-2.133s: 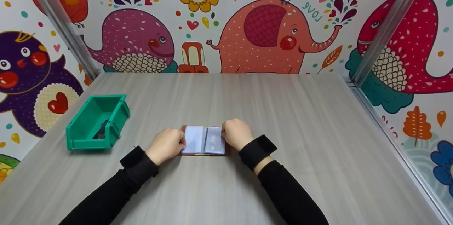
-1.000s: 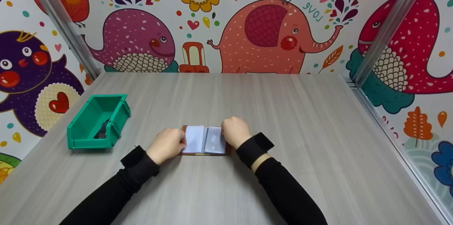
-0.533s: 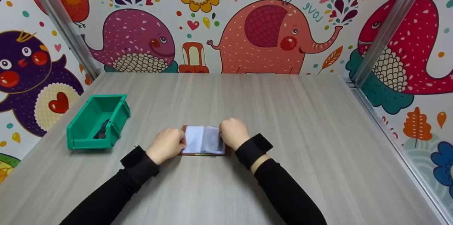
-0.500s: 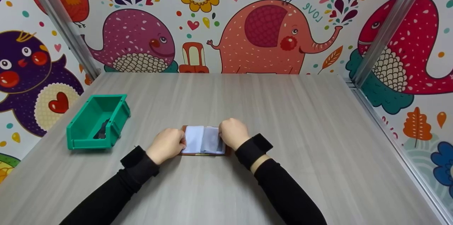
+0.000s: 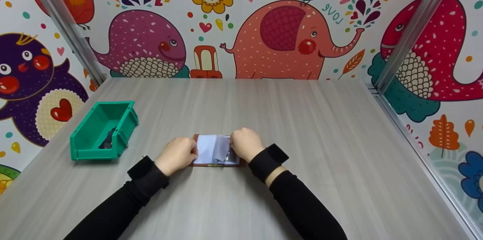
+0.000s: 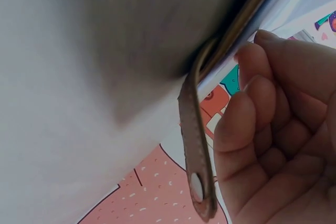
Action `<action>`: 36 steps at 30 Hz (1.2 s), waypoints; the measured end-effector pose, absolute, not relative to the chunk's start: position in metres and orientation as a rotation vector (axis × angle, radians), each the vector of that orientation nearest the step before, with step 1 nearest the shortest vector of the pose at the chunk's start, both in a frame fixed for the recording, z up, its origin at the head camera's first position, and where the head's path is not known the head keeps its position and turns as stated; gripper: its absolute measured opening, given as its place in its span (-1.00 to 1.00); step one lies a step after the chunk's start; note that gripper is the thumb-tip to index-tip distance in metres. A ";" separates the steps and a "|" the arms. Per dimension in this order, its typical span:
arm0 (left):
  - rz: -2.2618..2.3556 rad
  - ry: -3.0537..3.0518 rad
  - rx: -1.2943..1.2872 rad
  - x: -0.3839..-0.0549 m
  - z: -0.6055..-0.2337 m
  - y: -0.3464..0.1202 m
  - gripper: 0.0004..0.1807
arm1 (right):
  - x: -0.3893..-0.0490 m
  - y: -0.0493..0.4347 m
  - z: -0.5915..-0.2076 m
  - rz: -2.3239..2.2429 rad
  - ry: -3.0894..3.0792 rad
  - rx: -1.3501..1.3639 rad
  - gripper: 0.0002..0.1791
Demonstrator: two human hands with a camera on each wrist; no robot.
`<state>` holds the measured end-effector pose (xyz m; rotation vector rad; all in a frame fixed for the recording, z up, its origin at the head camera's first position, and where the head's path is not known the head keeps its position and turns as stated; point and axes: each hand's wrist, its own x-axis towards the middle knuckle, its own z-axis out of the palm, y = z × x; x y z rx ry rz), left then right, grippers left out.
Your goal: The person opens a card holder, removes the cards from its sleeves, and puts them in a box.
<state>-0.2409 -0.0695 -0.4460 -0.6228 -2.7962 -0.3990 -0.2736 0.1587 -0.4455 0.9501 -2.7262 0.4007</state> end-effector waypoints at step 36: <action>-0.515 -2.813 -0.656 -0.243 -0.445 -0.074 -0.81 | -0.274 0.157 -0.445 0.402 -2.703 1.032 -0.79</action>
